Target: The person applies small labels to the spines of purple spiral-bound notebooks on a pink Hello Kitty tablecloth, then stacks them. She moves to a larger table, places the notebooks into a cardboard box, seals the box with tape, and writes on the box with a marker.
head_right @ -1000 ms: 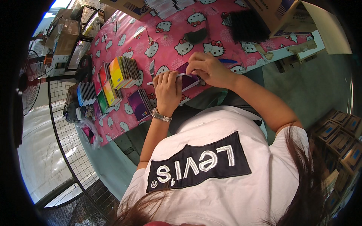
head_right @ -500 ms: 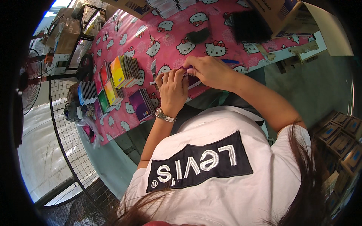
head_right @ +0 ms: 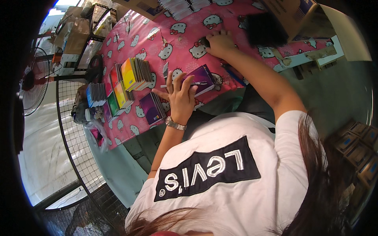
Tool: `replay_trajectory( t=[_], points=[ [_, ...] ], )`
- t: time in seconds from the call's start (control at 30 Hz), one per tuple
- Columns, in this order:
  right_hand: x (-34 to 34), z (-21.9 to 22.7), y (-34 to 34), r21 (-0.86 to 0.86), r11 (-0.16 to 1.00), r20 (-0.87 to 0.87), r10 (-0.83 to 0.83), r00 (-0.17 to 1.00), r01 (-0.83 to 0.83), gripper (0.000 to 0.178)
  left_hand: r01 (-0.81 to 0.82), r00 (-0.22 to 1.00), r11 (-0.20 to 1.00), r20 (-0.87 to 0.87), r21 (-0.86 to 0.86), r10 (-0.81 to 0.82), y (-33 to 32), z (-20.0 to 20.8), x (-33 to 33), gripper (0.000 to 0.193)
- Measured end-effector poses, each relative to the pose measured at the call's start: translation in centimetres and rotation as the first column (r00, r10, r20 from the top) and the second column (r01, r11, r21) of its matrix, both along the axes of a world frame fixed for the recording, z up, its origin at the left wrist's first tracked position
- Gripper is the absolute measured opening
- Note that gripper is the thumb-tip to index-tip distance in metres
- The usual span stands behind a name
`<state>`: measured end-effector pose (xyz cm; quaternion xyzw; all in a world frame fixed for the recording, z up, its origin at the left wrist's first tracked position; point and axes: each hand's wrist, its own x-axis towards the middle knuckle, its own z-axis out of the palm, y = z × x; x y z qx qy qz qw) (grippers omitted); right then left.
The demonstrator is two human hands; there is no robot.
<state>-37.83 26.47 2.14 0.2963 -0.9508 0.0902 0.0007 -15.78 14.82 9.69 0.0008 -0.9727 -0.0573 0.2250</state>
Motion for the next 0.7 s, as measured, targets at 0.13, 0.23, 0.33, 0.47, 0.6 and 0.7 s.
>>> replay_trajectory(
  t=[0.13, 0.23, 0.33, 0.47, 0.6, 0.7],
  points=[
    [3.5, 5.9, 2.6, -0.523, 0.836, 0.464, 0.445, 0.766, -0.169, 0.053, -0.049, 0.999, 0.994, -0.001, 0.094, 0.05, -1.2, -1.8, 1.1, 0.033],
    [4.1, 7.3, 4.8, -0.801, 0.586, 0.594, 0.804, 0.038, 0.123, 0.045, 0.067, 0.997, 0.978, -0.043, 0.198, -0.059, -1.5, -2.2, 0.3, 0.036],
    [4.1, 8.2, 5.1, -0.708, 0.706, 0.687, 0.692, 0.221, -0.012, 0.041, 0.108, 0.994, 0.974, -0.049, 0.199, -0.1, -1.1, -1.6, -0.3, 0.036],
    [4.9, 7.9, 5.7, -0.827, 0.546, 0.554, 0.832, 0.035, 0.133, 0.04, 0.113, 0.994, 0.972, -0.022, 0.205, -0.111, -0.7, -1.4, -0.5, 0.037],
    [4.4, 7.2, 5.9, -0.776, 0.601, 0.605, 0.795, -0.047, 0.193, 0.045, 0.105, 0.994, 0.97, -0.031, 0.217, -0.101, -0.6, -1.2, -0.5, 0.036],
    [4.2, 7.5, 5.5, -0.717, 0.687, 0.696, 0.716, 0.057, 0.117, 0.047, 0.1, 0.995, 0.969, -0.048, 0.227, -0.092, -0.7, -1.7, -0.7, 0.036]
  ],
)
